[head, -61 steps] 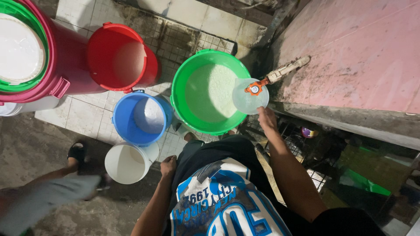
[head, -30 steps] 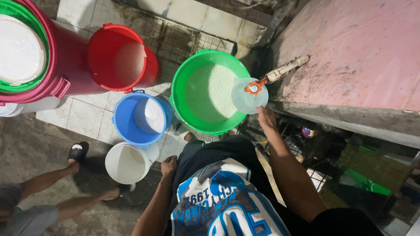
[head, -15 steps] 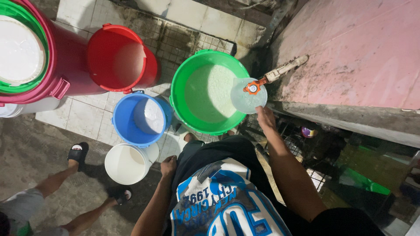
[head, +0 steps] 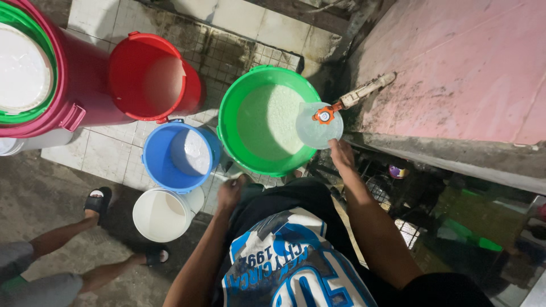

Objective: The person pours white liquid from a green bucket into a white bucket, then uses a measuring cup to transfer liquid between several buckets on the floor.

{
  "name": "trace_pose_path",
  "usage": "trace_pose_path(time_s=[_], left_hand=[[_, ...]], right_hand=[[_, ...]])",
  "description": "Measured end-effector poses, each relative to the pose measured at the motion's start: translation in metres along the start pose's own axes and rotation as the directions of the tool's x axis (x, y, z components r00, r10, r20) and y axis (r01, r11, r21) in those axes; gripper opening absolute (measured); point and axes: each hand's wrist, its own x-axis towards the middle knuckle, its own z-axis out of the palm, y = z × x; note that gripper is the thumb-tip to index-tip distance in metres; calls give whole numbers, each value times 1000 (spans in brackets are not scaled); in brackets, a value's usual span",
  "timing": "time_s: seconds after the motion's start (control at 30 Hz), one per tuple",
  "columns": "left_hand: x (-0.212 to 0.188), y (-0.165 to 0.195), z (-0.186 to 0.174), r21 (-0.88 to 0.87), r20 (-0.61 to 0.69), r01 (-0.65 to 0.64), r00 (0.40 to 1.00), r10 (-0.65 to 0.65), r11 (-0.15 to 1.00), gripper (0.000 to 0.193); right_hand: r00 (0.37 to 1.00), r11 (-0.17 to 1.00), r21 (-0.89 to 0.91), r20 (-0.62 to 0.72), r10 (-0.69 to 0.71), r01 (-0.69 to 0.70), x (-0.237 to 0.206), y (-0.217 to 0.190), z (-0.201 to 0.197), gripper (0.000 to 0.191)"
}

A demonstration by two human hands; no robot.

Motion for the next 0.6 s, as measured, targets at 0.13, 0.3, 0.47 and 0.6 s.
trace_pose_path(time_s=[0.13,0.3,0.47,0.6], left_hand=[[28,105,19,-201,40,-203,976,215,958,40],[34,228,43,-185,197,-232,943,267,955,48],[36,280,60,18,263,-38,964,32,999,60],[39,280,74,66,227,25,973,-39,998,71]], right_hand=[[997,996,-20,20,-81,81,-7,-12,-4,47],[995,981,-167,-3,-96,94,-8,-20,-8,43],[999,999,-21,34,-30,30,-4,-13,-2,38],[958,946,171,22,-285,277,1,5,1,39]])
